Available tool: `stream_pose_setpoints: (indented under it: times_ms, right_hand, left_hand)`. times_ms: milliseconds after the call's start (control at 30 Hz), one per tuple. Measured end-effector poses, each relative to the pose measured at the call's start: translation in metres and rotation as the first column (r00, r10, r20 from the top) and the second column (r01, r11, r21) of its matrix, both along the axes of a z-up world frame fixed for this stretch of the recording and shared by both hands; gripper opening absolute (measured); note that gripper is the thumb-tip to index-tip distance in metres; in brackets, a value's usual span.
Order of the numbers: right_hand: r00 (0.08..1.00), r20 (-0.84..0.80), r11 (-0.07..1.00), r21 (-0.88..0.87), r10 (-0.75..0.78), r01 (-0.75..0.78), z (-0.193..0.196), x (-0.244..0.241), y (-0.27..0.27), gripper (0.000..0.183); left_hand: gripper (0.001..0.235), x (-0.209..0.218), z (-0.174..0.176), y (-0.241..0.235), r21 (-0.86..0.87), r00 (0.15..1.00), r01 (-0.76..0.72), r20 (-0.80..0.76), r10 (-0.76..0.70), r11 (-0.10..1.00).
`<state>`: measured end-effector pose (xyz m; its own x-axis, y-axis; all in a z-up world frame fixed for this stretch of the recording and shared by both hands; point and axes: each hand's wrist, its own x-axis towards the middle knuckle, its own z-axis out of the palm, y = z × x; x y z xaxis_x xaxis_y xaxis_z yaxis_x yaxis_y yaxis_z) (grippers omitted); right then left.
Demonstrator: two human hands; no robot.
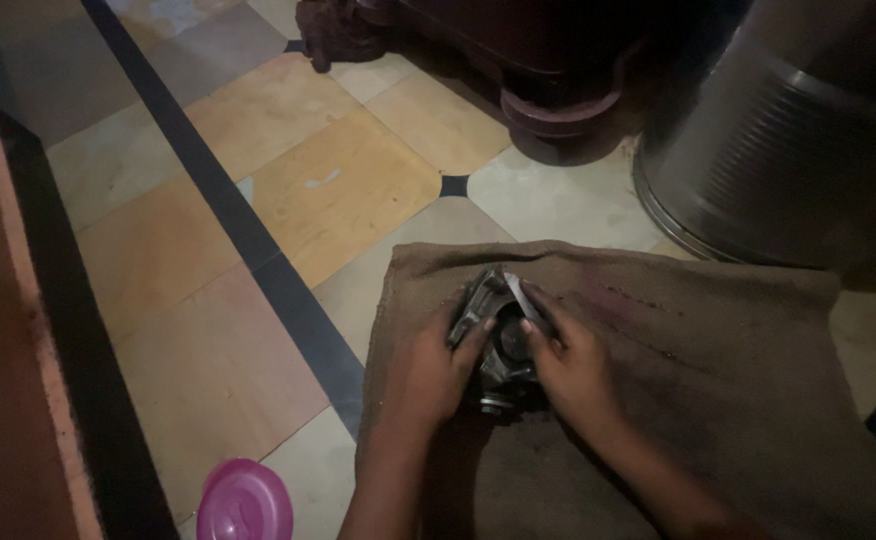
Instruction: The person scrubs a metal engine cylinder head with a toothbrush, rotating it to clean multiple surfaces including the fins and ports. The part is placed on a cloth on the floor during the process.
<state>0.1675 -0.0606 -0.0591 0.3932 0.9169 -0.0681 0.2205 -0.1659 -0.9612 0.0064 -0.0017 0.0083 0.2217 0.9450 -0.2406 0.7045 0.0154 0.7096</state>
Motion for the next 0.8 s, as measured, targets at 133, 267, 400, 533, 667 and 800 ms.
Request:
stream_pose_setpoints:
  times_ms: [133, 267, 400, 533, 667, 800]
  right_hand:
    - [1.0, -0.006, 0.999, -0.043, -0.003, 0.003, 0.008, -0.002, 0.0, 0.051]
    - [0.997, 0.077, 1.0, -0.031, 0.0, 0.002, 0.01, -0.002, 0.0, 0.051]
    - [0.986, 0.163, 0.989, -0.146, 0.022, 0.002, 0.002, -0.001, 0.002, 0.049]
    - [0.958, 0.287, 0.991, -0.12, -0.016, 0.053, -0.016, 0.002, 0.001, 0.035]
    - [0.972, 0.23, 0.992, -0.103, -0.049, 0.075, -0.035, 0.008, 0.004, 0.042]
    - [0.909, 0.409, 0.99, 0.14, -0.078, 0.022, -0.05, 0.017, 0.007, 0.047]
  left_hand:
    - [0.064, -0.001, -0.004, 0.0, 0.08, 0.999, 0.028, 0.02, -0.03, 0.996]
    - [0.064, -0.002, -0.004, 0.0, 0.075, 0.999, 0.026, 0.027, -0.028, 0.997]
    - [0.064, -0.001, 0.0, -0.001, 0.079, 0.997, 0.029, 0.063, -0.034, 0.996]
    - [0.066, 0.0, 0.001, 0.0, -0.052, 1.0, 0.011, 0.0, -0.011, 0.999]
    - [0.064, -0.002, -0.002, 0.002, 0.116, 0.997, 0.062, 0.03, -0.066, 0.991]
    - [0.062, -0.003, -0.008, 0.005, 0.158, 0.993, 0.115, -0.052, -0.108, 0.981]
